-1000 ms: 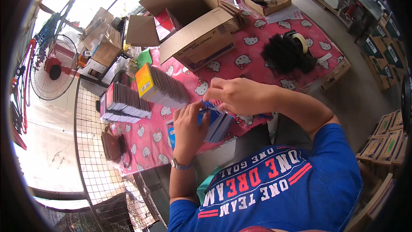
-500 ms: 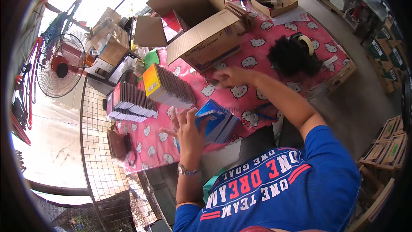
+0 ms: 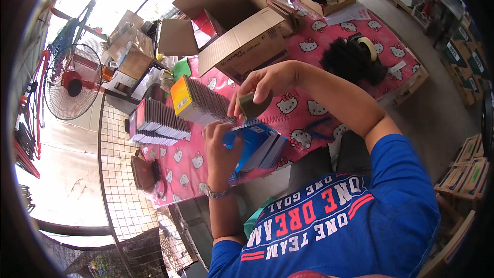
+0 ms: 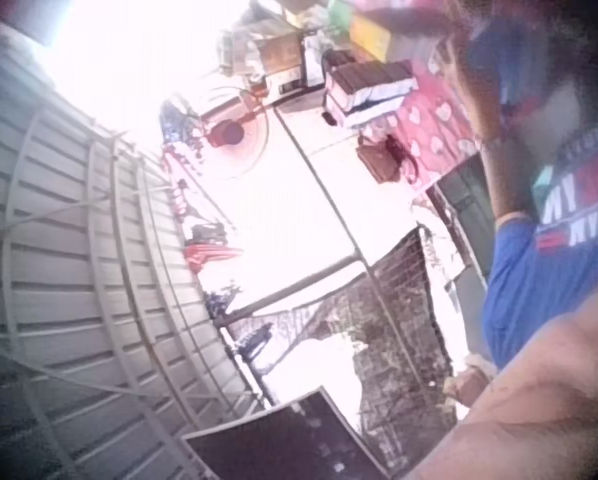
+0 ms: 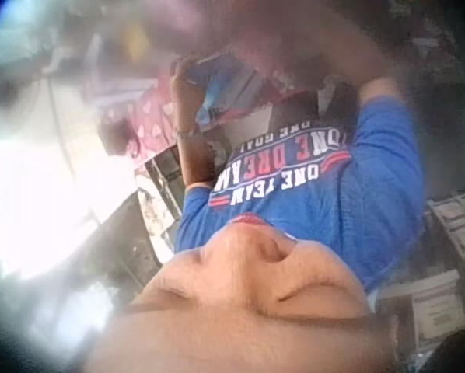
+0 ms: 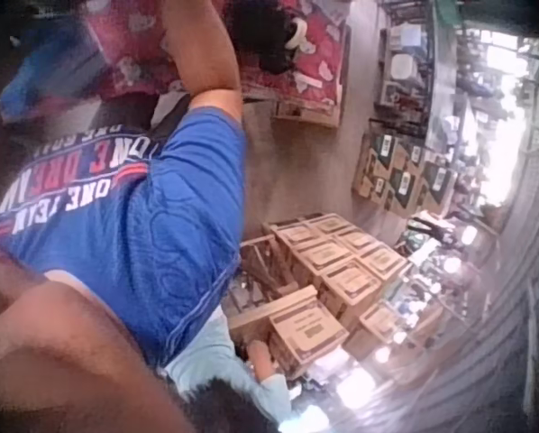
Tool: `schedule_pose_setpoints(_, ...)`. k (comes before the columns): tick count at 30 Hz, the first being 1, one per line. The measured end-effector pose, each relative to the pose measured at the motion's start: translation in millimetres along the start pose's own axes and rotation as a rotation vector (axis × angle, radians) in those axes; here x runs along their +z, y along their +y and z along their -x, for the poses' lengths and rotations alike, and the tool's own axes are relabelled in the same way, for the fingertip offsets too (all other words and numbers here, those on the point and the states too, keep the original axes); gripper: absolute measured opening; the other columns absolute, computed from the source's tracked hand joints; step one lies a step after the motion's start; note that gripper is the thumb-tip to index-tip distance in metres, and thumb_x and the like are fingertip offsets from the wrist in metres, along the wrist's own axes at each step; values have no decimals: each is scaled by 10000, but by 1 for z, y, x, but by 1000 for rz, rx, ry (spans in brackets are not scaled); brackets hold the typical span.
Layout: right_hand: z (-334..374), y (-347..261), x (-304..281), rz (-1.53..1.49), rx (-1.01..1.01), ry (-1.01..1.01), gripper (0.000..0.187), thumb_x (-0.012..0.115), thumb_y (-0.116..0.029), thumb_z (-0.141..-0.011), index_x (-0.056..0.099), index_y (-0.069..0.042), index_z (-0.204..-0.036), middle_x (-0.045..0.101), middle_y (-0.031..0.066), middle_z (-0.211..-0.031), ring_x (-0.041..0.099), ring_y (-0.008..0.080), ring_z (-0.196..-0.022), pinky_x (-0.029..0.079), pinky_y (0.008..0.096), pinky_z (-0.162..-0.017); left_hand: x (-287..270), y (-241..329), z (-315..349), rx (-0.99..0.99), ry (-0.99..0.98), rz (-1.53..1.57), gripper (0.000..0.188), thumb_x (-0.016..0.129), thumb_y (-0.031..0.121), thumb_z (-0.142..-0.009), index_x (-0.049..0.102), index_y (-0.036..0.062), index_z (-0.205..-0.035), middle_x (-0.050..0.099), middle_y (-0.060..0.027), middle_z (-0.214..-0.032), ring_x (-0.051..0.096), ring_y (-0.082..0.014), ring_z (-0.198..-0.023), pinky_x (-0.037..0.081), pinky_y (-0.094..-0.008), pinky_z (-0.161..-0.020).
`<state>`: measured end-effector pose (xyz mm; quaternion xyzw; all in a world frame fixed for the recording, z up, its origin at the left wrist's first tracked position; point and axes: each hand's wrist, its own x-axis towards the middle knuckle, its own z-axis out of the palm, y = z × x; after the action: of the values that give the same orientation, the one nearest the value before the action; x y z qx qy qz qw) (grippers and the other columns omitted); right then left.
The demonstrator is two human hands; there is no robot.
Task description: The person binds a notebook by hand-inserting a spiral coil through pre-punched holes in a stack of paper and a cover, then cuts the excess coil with a tool.
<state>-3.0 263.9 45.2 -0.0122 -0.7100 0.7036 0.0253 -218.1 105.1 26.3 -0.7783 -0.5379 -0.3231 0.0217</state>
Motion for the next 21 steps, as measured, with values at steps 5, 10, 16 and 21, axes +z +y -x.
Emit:
schedule_pose_setpoints(5, -14, 6, -7, 29, 87, 88, 450, 747, -168, -805, 646, 37, -1193, 592, 142, -1293, 561, 190, -1143, 430, 324, -966, -5, -11, 10, -154, -25, 23, 299, 727, 48, -723, 608, 18, -995, 581, -140, -962, 560, -330, -943, 452, -415, -834)
schedule_pose_setpoints(10, -26, -16, -4, 574, 301, 53, 455, 735, -241, -817, 663, 34, -1172, 617, 142, -1241, 614, 185, -1068, 451, 312, -962, -6, -16, 11, -332, -87, 155, 244, 723, 52, -775, 615, 2, -988, 580, -117, -906, 591, -249, -755, 474, -343, -667)
schedule_pose_setpoints(16, -28, 2, -9, 29, -39, 38, 400, 740, -180, -816, 673, 32, -1149, 647, 98, -1181, 629, 142, -942, 491, 275, -864, -2, -19, 3, -270, -89, 261, 223, 736, 60, -797, 624, -3, -979, 590, -102, -867, 598, -180, -659, 481, -296, -584)
schedule_pose_setpoints(21, -32, -3, -6, -78, -35, -33, 384, 730, -151, -830, 665, 12, -1171, 660, 59, -1098, 597, 90, -903, 483, 242, -810, -3, -23, 5, -337, -104, 322, 237, 745, 59, -800, 620, -2, -992, 623, -110, -881, 625, -178, -710, 505, -290, -626)
